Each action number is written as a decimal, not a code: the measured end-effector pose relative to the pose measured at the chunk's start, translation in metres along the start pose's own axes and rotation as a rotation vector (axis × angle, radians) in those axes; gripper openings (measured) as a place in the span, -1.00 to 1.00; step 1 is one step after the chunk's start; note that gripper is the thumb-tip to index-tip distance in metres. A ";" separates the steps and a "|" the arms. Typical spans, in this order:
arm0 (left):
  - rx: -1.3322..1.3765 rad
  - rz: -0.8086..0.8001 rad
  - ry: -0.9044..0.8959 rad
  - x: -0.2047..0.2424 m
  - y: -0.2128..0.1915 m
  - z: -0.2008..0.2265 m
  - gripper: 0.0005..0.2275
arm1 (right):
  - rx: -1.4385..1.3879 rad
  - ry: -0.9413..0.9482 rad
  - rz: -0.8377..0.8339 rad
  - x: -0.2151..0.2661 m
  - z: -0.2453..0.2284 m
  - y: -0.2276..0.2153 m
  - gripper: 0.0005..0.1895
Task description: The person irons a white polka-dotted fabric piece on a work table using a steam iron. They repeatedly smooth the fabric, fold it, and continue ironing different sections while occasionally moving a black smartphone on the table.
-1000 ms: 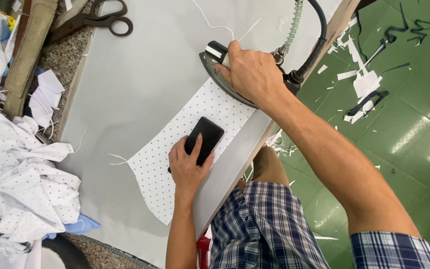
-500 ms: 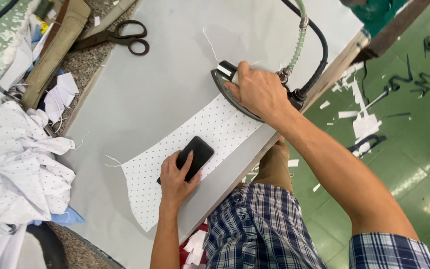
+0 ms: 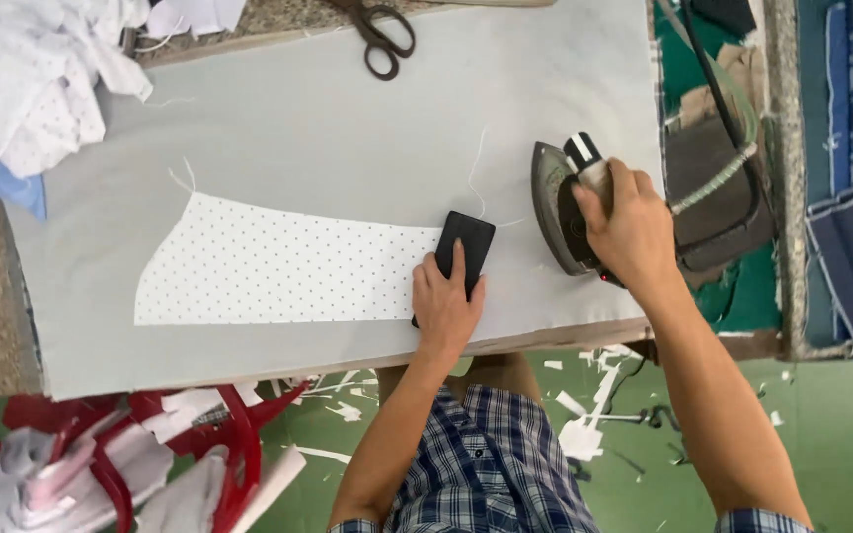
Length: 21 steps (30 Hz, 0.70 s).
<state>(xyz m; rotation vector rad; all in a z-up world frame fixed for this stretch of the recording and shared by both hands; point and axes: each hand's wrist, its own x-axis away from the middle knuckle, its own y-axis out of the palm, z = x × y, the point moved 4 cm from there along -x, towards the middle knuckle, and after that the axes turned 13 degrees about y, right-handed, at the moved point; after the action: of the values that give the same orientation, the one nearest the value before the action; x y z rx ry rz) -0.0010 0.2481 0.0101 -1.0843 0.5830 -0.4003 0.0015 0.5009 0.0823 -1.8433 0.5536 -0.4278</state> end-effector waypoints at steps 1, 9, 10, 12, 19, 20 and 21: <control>-0.010 0.016 -0.031 0.001 0.004 0.000 -0.53 | 0.000 -0.035 -0.007 0.015 0.001 -0.009 -0.43; -0.026 0.088 -0.093 0.007 0.019 -0.001 -0.50 | 0.441 -0.329 0.205 0.073 0.029 0.009 -0.06; -0.035 0.098 -0.112 0.009 0.019 0.000 -0.50 | 0.436 -0.351 0.206 0.072 0.025 0.003 -0.06; -0.009 0.101 -0.109 0.007 0.019 -0.001 -0.49 | 0.499 -0.273 0.112 0.063 0.019 -0.004 0.08; 0.007 0.118 -0.122 0.003 -0.031 -0.038 -0.39 | -0.190 0.412 -0.632 -0.037 0.005 -0.003 -0.49; -0.001 -0.097 -0.200 0.006 -0.035 -0.064 -0.36 | -0.180 0.440 -0.657 -0.038 0.001 -0.003 -0.55; -0.006 -0.312 -0.276 0.010 -0.041 -0.090 -0.33 | -0.170 0.469 -0.681 -0.041 -0.004 -0.004 -0.60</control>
<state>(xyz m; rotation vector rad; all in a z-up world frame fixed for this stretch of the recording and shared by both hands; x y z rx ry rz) -0.0499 0.1617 0.0145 -1.2153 0.1698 -0.5083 -0.0337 0.5222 0.0859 -2.0775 0.2529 -1.3249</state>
